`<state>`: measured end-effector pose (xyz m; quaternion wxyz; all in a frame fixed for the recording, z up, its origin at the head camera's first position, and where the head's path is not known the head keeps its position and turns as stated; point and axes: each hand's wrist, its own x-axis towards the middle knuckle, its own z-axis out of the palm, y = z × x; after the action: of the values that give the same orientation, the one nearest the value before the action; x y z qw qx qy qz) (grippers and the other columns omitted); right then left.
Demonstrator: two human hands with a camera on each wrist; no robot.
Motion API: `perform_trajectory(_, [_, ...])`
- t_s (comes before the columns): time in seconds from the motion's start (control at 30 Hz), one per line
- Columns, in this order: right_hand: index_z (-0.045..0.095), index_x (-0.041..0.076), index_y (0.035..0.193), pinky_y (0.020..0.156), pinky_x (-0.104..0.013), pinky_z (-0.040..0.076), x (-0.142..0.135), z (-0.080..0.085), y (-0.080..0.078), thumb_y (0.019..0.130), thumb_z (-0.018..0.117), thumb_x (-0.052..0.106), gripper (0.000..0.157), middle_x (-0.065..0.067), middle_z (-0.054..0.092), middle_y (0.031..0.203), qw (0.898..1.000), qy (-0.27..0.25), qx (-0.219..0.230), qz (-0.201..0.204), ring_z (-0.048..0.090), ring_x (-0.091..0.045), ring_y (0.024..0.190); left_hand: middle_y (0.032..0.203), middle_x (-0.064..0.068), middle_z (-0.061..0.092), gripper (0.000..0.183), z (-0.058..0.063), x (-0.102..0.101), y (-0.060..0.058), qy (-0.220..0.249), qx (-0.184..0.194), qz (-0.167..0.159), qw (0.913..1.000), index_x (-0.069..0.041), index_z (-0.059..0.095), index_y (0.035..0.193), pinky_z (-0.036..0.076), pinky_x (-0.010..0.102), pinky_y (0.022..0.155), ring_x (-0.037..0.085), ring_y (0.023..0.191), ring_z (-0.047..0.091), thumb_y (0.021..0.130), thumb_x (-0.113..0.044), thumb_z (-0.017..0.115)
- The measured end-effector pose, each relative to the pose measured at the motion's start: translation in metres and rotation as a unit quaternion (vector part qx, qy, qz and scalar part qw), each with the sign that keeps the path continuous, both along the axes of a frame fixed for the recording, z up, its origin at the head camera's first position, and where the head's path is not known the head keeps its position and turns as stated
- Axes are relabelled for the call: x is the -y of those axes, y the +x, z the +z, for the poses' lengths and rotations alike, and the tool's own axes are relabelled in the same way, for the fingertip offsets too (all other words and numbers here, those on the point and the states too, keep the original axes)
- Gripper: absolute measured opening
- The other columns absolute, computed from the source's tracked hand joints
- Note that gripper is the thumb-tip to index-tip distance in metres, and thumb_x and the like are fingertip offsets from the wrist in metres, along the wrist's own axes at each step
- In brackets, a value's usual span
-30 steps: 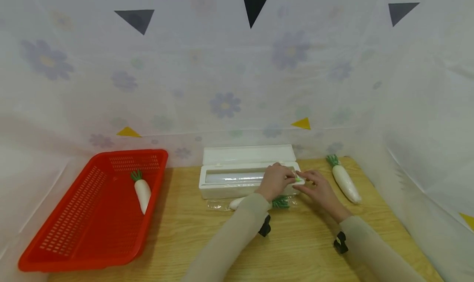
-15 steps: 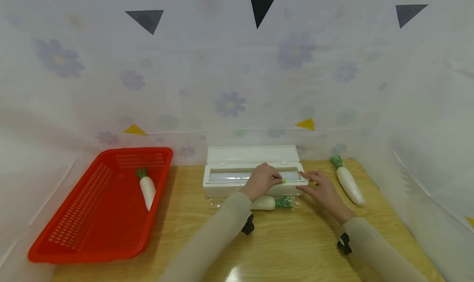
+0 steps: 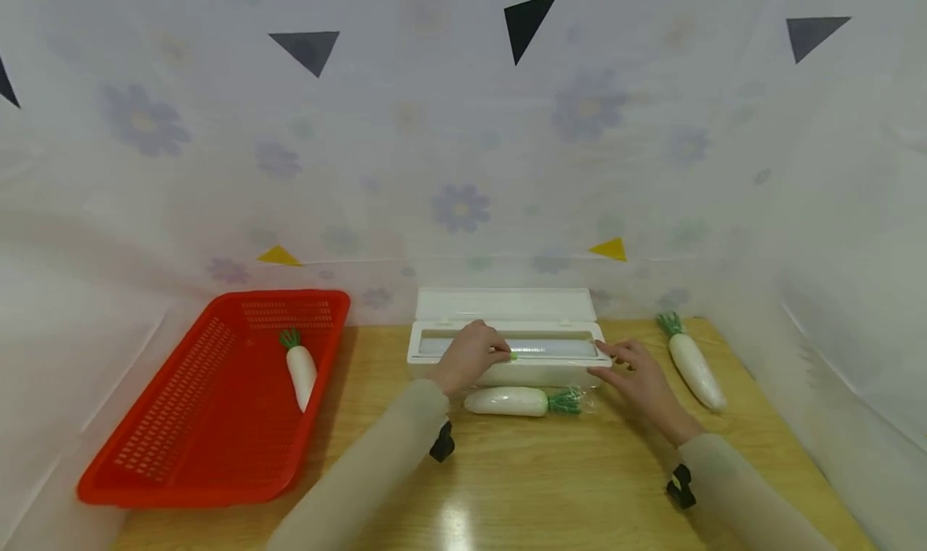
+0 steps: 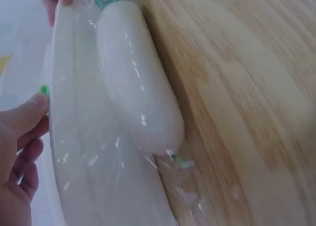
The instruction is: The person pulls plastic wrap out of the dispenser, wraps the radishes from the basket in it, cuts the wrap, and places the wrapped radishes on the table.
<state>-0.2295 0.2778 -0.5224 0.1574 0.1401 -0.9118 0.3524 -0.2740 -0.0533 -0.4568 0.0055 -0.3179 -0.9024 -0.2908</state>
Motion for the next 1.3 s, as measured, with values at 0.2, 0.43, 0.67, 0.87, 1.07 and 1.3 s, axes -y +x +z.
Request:
perform_trajectory(0.2, [0.066, 0.006, 0.139, 0.082, -0.036, 0.050, -0.002, 0.004, 0.001, 0.094, 0.079, 0.023, 0.050, -0.008, 0.061, 0.114, 1.000, 0.001, 0.017, 0.001, 0.057, -0.024, 0.100, 0.096, 0.000, 0.079, 0.012, -0.004, 0.030, -0.001, -0.002, -0.017, 0.004, 0.9998, -0.010, 0.083, 0.102, 0.050, 0.032, 0.083, 0.015, 0.087, 0.058, 0.095, -0.017, 0.075])
perform_trajectory(0.43, [0.064, 0.005, 0.141, 0.083, -0.038, 0.051, -0.003, 0.007, 0.000, 0.096, 0.077, 0.023, 0.051, -0.008, 0.060, 0.116, 1.000, 0.003, 0.027, 0.008, 0.057, -0.027, 0.104, 0.093, -0.001, 0.079, 0.010, -0.006, 0.062, 0.001, -0.032, -0.087, 0.019, 0.9955, -0.013, 0.084, 0.097, 0.047, 0.039, 0.089, 0.020, 0.091, 0.059, 0.092, -0.020, 0.078])
perform_trajectory(0.67, [0.064, 0.007, 0.142, 0.084, -0.042, 0.051, -0.001, 0.006, -0.006, 0.096, 0.077, 0.025, 0.051, -0.010, 0.061, 0.117, 0.999, 0.006, 0.036, 0.015, 0.058, -0.029, 0.105, 0.090, -0.001, 0.077, 0.009, -0.009, 0.087, 0.004, -0.037, -0.121, 0.023, 0.9917, -0.013, 0.084, 0.094, 0.046, 0.038, 0.087, 0.021, 0.090, 0.056, 0.090, -0.020, 0.080])
perform_trajectory(0.87, [0.064, 0.005, 0.142, 0.085, -0.047, 0.051, 0.000, 0.008, -0.009, 0.096, 0.077, 0.027, 0.053, -0.011, 0.061, 0.113, 0.999, 0.015, 0.034, 0.016, 0.059, -0.031, 0.104, 0.088, 0.000, 0.076, 0.010, -0.007, 0.111, 0.004, -0.012, -0.085, 0.035, 0.9957, -0.008, 0.084, 0.097, 0.047, 0.036, 0.083, 0.021, 0.088, 0.055, 0.089, -0.014, 0.081])
perform_trajectory(1.07, [0.064, 0.005, 0.140, 0.083, -0.043, 0.050, -0.001, 0.011, -0.009, 0.095, 0.078, 0.025, 0.052, -0.009, 0.061, 0.111, 0.999, 0.017, 0.035, 0.011, 0.058, -0.029, 0.103, 0.090, 0.001, 0.075, 0.009, 0.001, 0.134, 0.000, -0.035, -0.061, 0.036, 0.9969, -0.007, 0.084, 0.097, 0.051, 0.034, 0.084, 0.022, 0.093, 0.056, 0.090, -0.013, 0.080])
perform_trajectory(1.3, [0.065, 0.005, 0.140, 0.082, -0.043, 0.050, -0.001, 0.011, -0.011, 0.094, 0.079, 0.024, 0.052, -0.009, 0.062, 0.109, 0.999, 0.023, 0.033, 0.009, 0.058, -0.029, 0.102, 0.087, 0.001, 0.073, 0.010, 0.006, 0.146, 0.002, -0.064, -0.066, 0.040, 0.9950, -0.007, 0.084, 0.096, 0.054, 0.035, 0.081, 0.021, 0.088, 0.060, 0.089, -0.014, 0.081])
